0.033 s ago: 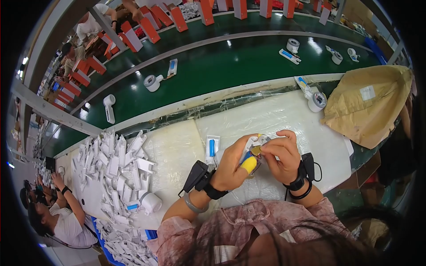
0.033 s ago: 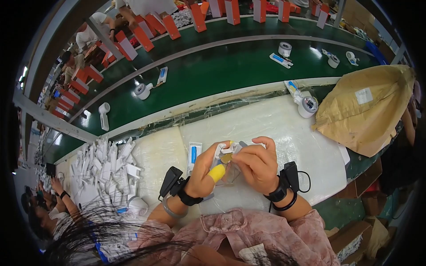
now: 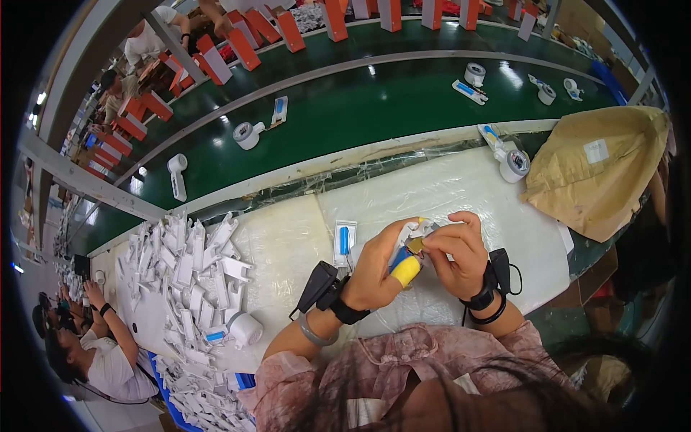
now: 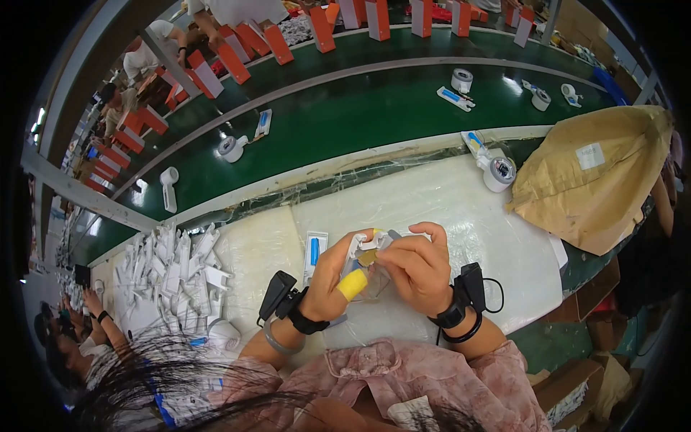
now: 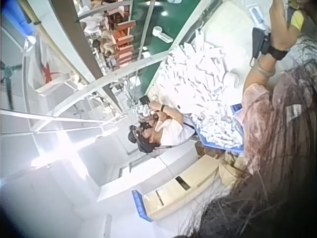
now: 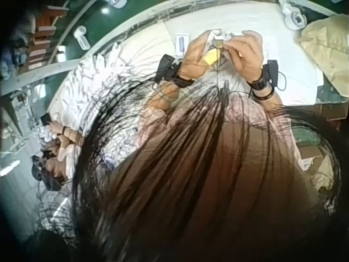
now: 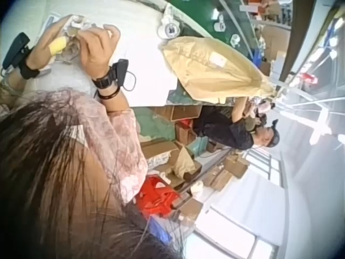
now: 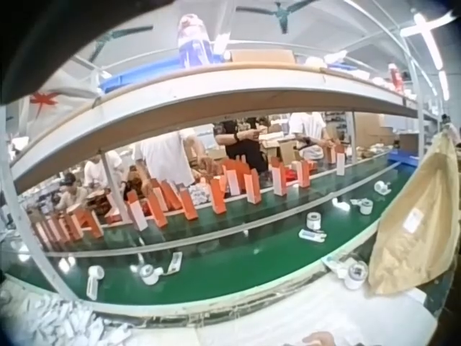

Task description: The person assembles a handheld fan by inserting a battery and motor into the plastic housing, connecting the wires, and snapping the casing together. They then place the completed fan onto the conveyor belt and pick up new components to repeat the process.

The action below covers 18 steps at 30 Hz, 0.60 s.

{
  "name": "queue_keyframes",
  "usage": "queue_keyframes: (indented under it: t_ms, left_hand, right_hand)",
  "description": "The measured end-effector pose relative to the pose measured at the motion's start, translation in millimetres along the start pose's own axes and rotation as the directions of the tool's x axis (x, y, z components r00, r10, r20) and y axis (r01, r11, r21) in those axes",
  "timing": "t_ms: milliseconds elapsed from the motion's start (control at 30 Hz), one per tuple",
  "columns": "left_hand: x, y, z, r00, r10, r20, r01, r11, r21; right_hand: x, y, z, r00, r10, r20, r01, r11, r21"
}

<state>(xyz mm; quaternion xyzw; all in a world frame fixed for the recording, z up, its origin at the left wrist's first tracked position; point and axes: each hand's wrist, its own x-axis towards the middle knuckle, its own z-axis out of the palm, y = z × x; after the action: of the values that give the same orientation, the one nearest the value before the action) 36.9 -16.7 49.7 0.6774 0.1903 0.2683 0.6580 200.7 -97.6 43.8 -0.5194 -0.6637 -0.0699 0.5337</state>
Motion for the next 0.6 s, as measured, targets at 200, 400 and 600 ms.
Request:
queue_keyframes:
  t_ms: [200, 400, 600]
  left_hand:
    - [1.4, -3.0, 4.7, 0.983, 0.178, -0.042, -0.164, 0.96, 0.227]
    - [2.6, -3.4, 3.8, 0.971, 0.24, -0.012, -0.226, 0.928, 0.296]
    - [2.0, -4.6, 4.3, 0.98, 0.199, -0.025, -0.182, 0.936, 0.3]
  right_hand:
    - [1.4, 0.6, -2.5, 1.0, 0.002, 0.013, -0.002, 1.0, 0.002]
    - [1.5, -0.7, -2.4, 1.0, 0.004, 0.022, -0.004, 1.0, -0.001]
    - [0.2, -1.2, -1.3, 1.0, 0.012, 0.023, -0.012, 1.0, -0.004]
